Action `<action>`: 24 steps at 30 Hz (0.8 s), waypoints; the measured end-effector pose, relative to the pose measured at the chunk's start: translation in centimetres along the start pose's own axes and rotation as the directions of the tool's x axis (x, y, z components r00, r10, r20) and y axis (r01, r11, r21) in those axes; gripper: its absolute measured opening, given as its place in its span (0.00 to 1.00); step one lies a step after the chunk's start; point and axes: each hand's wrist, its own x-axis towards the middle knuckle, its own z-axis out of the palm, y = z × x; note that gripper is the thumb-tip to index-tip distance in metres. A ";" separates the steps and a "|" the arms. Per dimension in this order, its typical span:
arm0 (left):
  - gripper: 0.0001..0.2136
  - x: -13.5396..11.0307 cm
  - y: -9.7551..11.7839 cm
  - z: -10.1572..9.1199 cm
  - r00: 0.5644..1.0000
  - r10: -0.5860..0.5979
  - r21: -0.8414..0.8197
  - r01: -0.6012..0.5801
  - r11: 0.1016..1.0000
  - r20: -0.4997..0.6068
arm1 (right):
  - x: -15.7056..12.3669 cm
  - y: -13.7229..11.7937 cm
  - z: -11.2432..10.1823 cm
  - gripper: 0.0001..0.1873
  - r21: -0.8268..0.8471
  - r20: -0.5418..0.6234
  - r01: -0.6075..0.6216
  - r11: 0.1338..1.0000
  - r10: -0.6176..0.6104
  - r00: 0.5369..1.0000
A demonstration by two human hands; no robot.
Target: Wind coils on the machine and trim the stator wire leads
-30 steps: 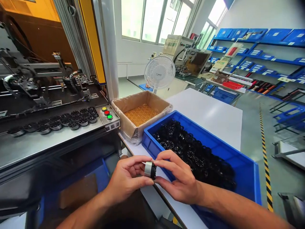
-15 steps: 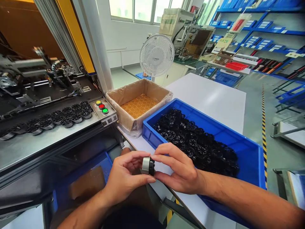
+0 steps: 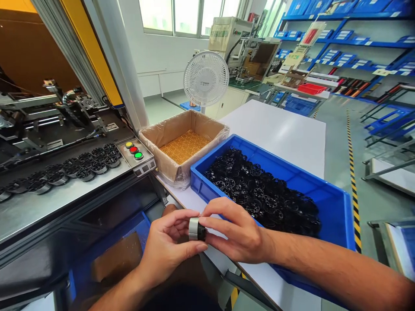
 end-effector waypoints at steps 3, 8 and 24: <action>0.21 0.1 0.1 0.1 1.000 -0.002 0.014 0.002 1.000 -0.012 | 0.1 0.1 0.0 0.19 -0.015 -0.005 0.023 1.000 -0.023 1.000; 0.20 0.1 0.2 0.2 1.000 -0.012 0.053 0.012 0.999 -0.004 | -0.1 0.3 0.1 0.19 -0.023 -0.034 0.050 0.998 -0.050 0.998; 0.21 0.1 0.2 0.5 0.997 -0.070 0.089 0.072 0.993 -0.020 | -0.4 0.5 -0.4 0.16 -0.112 0.045 0.100 0.989 -0.096 0.994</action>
